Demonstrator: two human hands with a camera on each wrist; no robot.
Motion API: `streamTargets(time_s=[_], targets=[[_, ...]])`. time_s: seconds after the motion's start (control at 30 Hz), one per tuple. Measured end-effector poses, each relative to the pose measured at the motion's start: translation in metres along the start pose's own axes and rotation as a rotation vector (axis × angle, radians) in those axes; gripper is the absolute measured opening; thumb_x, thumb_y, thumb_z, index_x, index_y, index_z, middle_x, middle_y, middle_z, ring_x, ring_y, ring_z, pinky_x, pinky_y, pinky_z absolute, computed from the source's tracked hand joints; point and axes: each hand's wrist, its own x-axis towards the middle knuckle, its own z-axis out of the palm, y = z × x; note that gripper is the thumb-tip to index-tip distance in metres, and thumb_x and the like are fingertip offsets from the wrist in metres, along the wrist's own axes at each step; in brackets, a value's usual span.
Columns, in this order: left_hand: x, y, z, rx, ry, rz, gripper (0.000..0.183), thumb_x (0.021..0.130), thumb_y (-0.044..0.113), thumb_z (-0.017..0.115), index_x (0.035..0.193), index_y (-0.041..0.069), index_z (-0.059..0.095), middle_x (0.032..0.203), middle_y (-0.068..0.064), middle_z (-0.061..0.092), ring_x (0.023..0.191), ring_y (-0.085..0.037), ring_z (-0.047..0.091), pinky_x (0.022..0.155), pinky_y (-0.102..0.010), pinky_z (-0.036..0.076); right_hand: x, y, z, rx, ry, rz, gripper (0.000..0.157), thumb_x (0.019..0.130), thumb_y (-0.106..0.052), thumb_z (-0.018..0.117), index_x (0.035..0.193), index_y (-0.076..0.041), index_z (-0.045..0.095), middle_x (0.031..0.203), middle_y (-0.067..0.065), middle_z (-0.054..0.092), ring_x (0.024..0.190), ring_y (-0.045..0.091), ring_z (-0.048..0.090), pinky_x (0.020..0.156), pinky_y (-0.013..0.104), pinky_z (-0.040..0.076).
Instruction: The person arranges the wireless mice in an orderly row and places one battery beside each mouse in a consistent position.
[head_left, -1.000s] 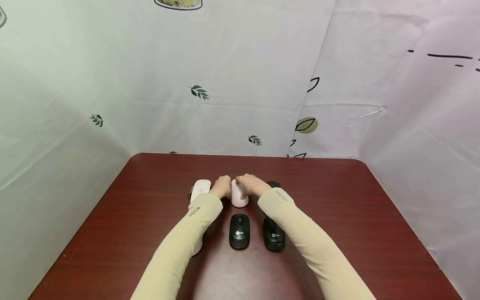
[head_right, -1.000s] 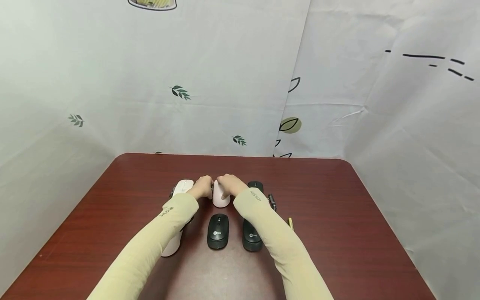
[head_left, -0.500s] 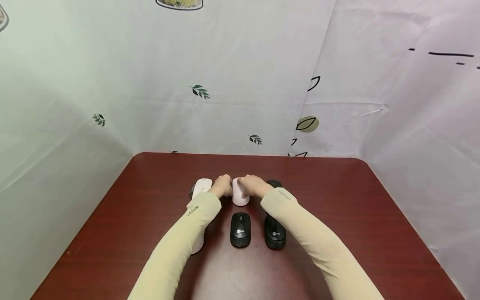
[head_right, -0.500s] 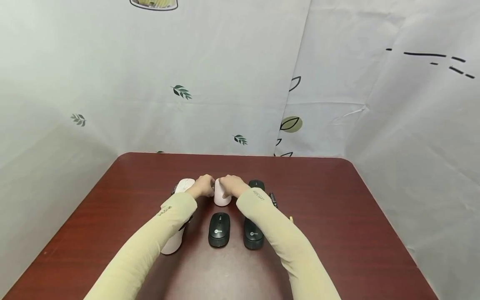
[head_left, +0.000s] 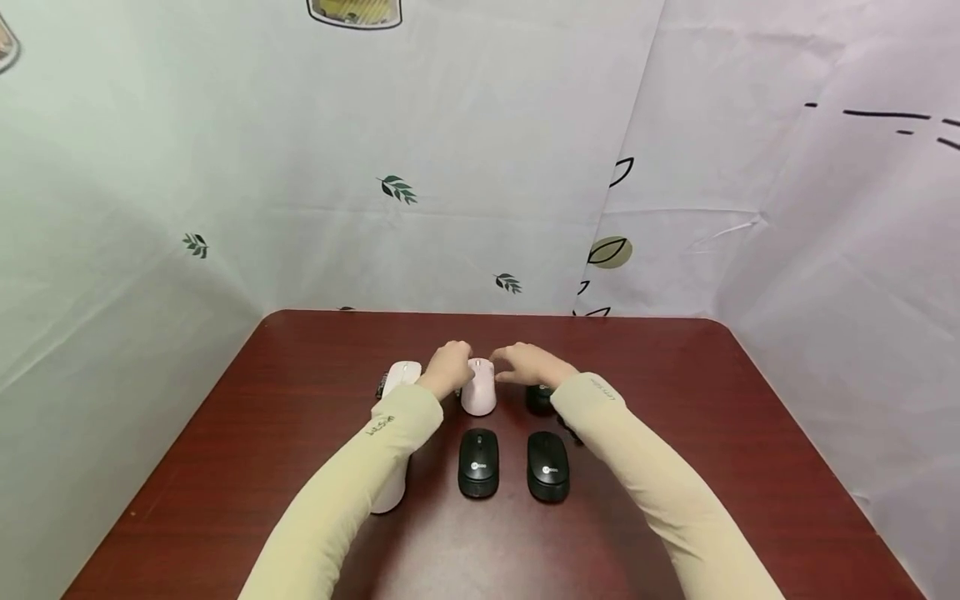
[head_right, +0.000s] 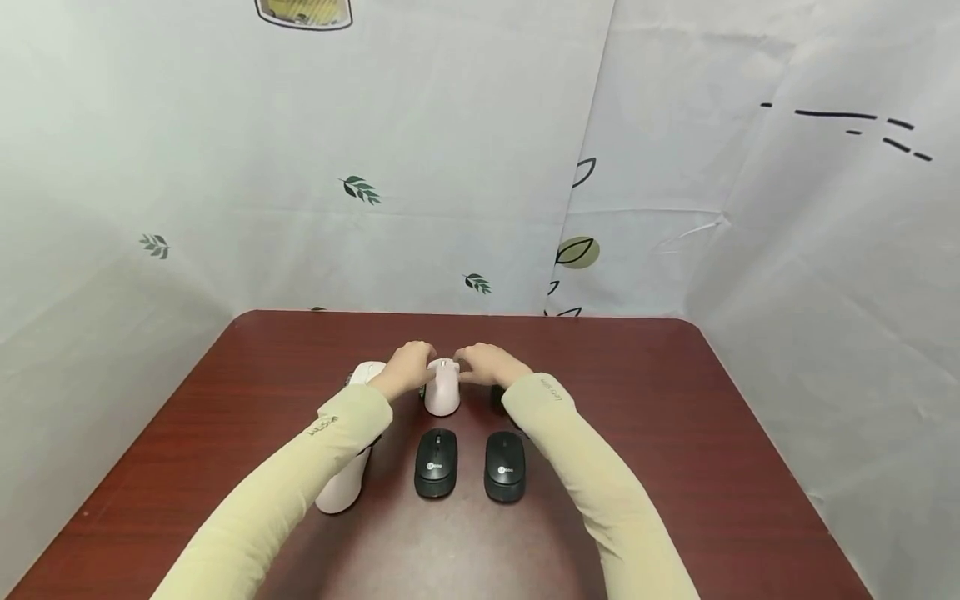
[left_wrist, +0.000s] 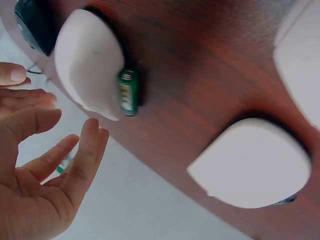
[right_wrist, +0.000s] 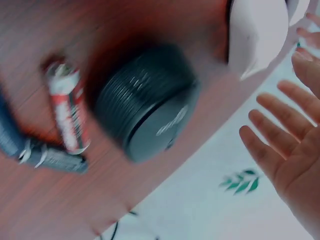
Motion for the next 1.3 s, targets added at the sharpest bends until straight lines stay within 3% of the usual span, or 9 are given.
streamTargets(time_s=[0.17, 0.3, 0.47, 0.63, 0.73, 0.87, 0.97, 1.2, 1.3], targets=[[-0.002, 0.014, -0.001, 0.031, 0.002, 0.105, 0.034, 0.088, 0.006, 0.061, 0.119, -0.005, 0.059, 0.118, -0.021, 0.061, 0.110, -0.034, 0.059, 0.089, -0.042, 0.051, -0.014, 0.023, -0.003, 0.023, 0.040, 0.005, 0.031, 0.093, -0.014, 0.058, 0.121, -0.001, 0.060, 0.121, 0.014, 0.063, 0.110, 0.029, 0.060, 0.092, 0.041, 0.048], [-0.002, 0.024, 0.000, -0.009, -0.058, 0.190, 0.035, 0.089, 0.008, 0.062, 0.122, -0.004, 0.058, 0.122, -0.020, 0.060, 0.113, -0.033, 0.057, 0.093, -0.042, 0.048, -0.025, 0.037, -0.004, 0.092, 0.094, 0.031, 0.031, 0.094, -0.013, 0.056, 0.123, 0.000, 0.059, 0.121, 0.016, 0.061, 0.110, 0.030, 0.059, 0.091, 0.043, 0.048], [0.000, 0.036, 0.005, -0.049, -0.111, 0.274, 0.032, 0.090, 0.011, 0.062, 0.120, 0.001, 0.060, 0.120, -0.016, 0.061, 0.112, -0.029, 0.057, 0.090, -0.040, 0.049, -0.037, 0.052, -0.005, 0.170, 0.185, 0.047, 0.031, 0.094, -0.010, 0.054, 0.122, 0.001, 0.058, 0.122, 0.019, 0.060, 0.114, 0.033, 0.057, 0.094, 0.047, 0.047], [-0.001, 0.049, 0.023, -0.028, -0.074, 0.335, 0.025, 0.089, 0.013, 0.064, 0.112, 0.004, 0.065, 0.104, -0.011, 0.065, 0.097, -0.022, 0.060, 0.083, -0.035, 0.050, -0.051, 0.069, -0.001, 0.277, 0.304, 0.069, 0.031, 0.094, -0.007, 0.053, 0.123, 0.004, 0.056, 0.121, 0.022, 0.060, 0.112, 0.036, 0.058, 0.092, 0.048, 0.047], [-0.002, 0.058, 0.033, -0.006, -0.045, 0.346, 0.021, 0.088, 0.014, 0.064, 0.108, 0.006, 0.067, 0.096, -0.008, 0.065, 0.086, -0.018, 0.060, 0.076, -0.030, 0.050, -0.060, 0.081, 0.002, 0.307, 0.355, 0.086, 0.031, 0.094, -0.006, 0.052, 0.123, 0.005, 0.055, 0.120, 0.024, 0.060, 0.110, 0.037, 0.059, 0.091, 0.049, 0.048], [-0.004, 0.070, 0.041, 0.017, 0.026, 0.330, 0.007, 0.089, 0.016, 0.063, 0.087, 0.011, 0.068, 0.082, -0.001, 0.065, 0.070, -0.011, 0.058, 0.063, -0.024, 0.047, -0.071, 0.092, 0.006, 0.323, 0.390, 0.107, 0.030, 0.094, -0.005, 0.052, 0.122, 0.006, 0.056, 0.118, 0.025, 0.061, 0.108, 0.038, 0.059, 0.091, 0.050, 0.048], [-0.005, 0.079, 0.047, 0.043, 0.058, 0.328, 0.014, 0.088, 0.018, 0.064, 0.075, 0.015, 0.063, 0.072, 0.002, 0.062, 0.062, -0.010, 0.055, 0.056, -0.023, 0.043, -0.078, 0.097, 0.010, 0.341, 0.401, 0.122, 0.030, 0.093, -0.004, 0.052, 0.121, 0.007, 0.056, 0.118, 0.026, 0.061, 0.108, 0.039, 0.059, 0.091, 0.051, 0.047], [-0.005, 0.098, 0.061, 0.218, 0.045, 0.377, 0.010, 0.087, 0.020, 0.064, 0.077, 0.016, 0.063, 0.074, 0.004, 0.063, 0.068, -0.011, 0.061, 0.058, -0.027, 0.049, -0.091, 0.110, 0.023, 0.341, 0.437, 0.171, 0.027, 0.092, -0.001, 0.053, 0.117, 0.007, 0.058, 0.113, 0.025, 0.062, 0.105, 0.039, 0.060, 0.089, 0.051, 0.048], [-0.003, 0.106, 0.066, 0.237, 0.058, 0.375, 0.012, 0.088, 0.019, 0.064, 0.076, 0.015, 0.061, 0.071, 0.003, 0.063, 0.064, -0.012, 0.061, 0.056, -0.027, 0.048, -0.098, 0.118, 0.028, 0.318, 0.460, 0.204, 0.025, 0.092, -0.001, 0.053, 0.115, 0.006, 0.059, 0.111, 0.025, 0.063, 0.103, 0.039, 0.061, 0.087, 0.051, 0.049]])
